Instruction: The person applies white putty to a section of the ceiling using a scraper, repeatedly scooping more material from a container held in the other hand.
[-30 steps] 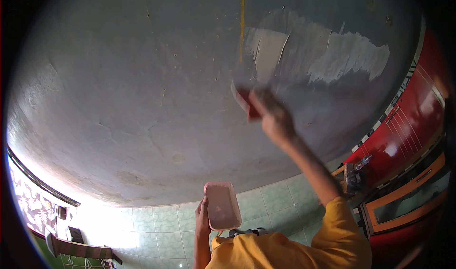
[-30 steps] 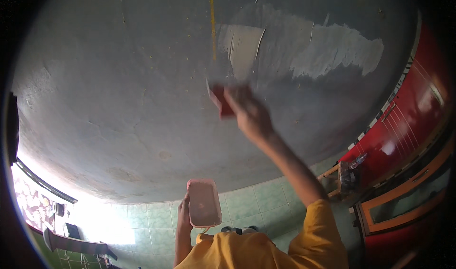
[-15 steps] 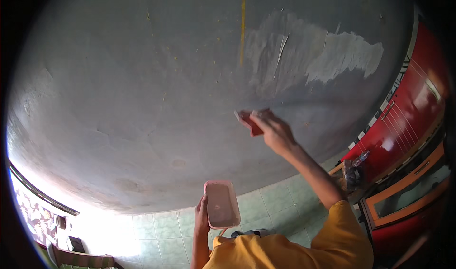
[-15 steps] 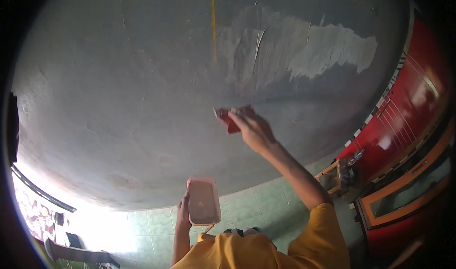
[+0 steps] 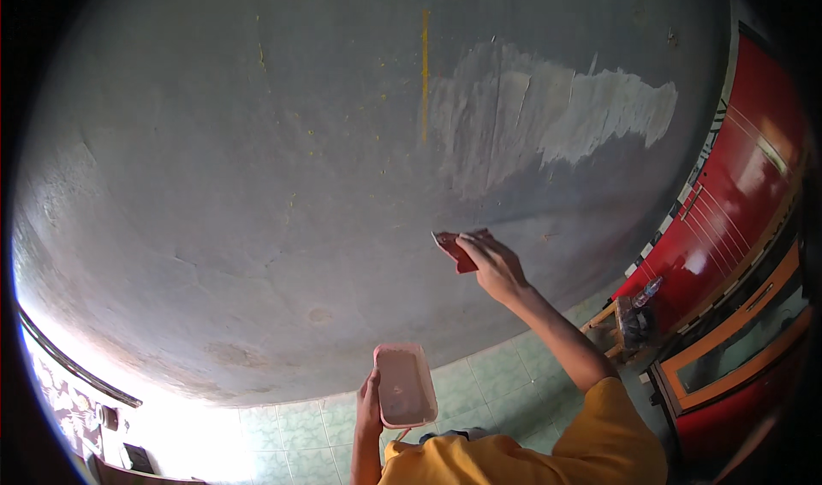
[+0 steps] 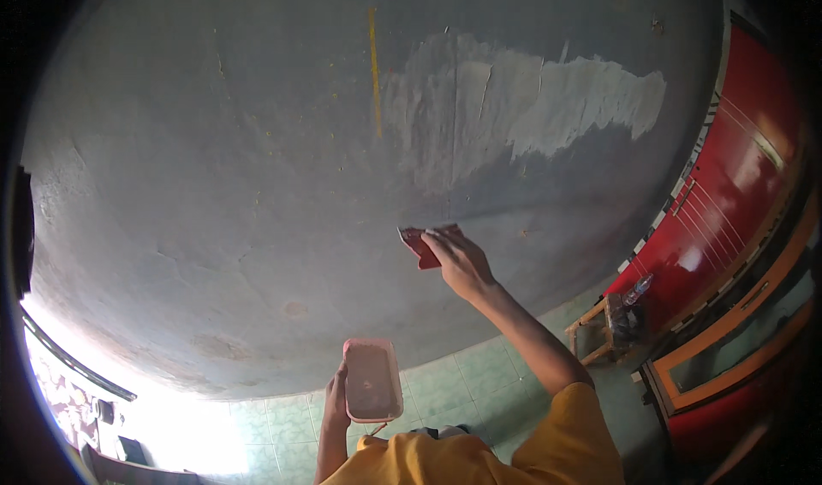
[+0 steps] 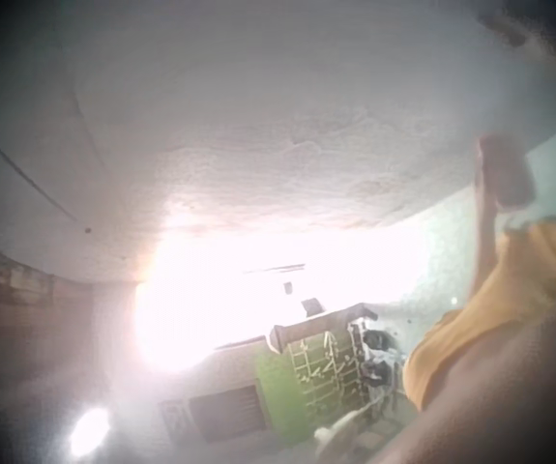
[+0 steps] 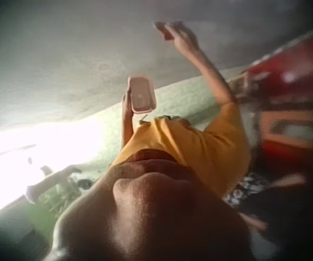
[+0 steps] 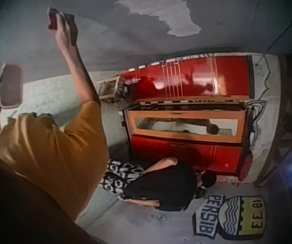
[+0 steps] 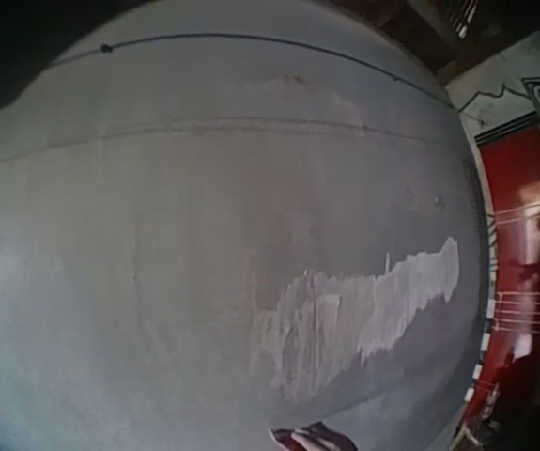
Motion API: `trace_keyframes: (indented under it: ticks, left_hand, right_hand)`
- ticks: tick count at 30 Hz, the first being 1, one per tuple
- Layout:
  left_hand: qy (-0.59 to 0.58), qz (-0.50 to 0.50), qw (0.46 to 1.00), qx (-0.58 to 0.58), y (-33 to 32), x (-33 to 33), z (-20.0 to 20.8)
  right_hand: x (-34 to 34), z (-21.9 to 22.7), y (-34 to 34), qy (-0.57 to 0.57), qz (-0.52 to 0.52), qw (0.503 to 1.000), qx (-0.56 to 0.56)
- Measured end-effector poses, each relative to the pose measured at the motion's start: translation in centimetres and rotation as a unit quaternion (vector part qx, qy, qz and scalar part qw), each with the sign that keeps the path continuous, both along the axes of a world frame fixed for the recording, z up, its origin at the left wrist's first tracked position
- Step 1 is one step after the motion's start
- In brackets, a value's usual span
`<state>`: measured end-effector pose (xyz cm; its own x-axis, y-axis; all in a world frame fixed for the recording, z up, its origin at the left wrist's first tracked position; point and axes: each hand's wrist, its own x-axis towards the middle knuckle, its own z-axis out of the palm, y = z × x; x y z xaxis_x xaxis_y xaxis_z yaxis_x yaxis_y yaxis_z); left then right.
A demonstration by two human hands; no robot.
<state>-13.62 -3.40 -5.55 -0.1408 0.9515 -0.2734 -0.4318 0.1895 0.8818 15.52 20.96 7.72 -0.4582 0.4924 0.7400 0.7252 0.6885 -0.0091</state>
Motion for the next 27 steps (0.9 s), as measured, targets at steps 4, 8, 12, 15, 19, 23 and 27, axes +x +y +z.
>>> trace_keyframes:
  ticks: [4, 8, 12, 15, 19, 23, 27]
  left_hand:
    - [0.004, 0.018, 1.000, 0.012, 0.2, -0.8, -1.0]
    - [0.012, 0.003, 1.000, 0.021, 0.7, -0.1, -0.2]
    - [-0.002, 0.060, 0.997, 0.038, 0.6, 0.1, -1.2]
    - [-0.021, 0.053, 0.998, 0.019, 0.2, -0.5, -1.3]
    - [-0.001, 0.051, 0.998, 0.022, 0.6, -0.3, 0.4]
    - [0.010, 0.044, 0.999, 0.028, 1.4, 0.4, 0.2]
    - [0.012, 0.045, 0.999, 0.012, 0.3, 1.3, -0.5]
  right_hand:
    - [-1.3, 16.6, 0.4, 0.141, 0.021, 0.976, 0.163]
    - [-0.9, 26.7, 3.1, 0.078, -0.024, 0.959, 0.270]
    - [-0.9, 14.0, 5.9, 0.008, -0.033, 0.977, 0.210]
    - [0.4, 2.4, 1.4, -0.053, -0.015, 0.996, 0.070]
    - [1.3, 10.4, -0.2, 0.048, 0.068, 0.994, 0.071]
    - [2.6, 28.8, 1.3, 0.103, -0.015, 0.958, 0.266]
    - [2.8, 28.8, 4.2, 0.026, -0.074, 0.975, 0.210]
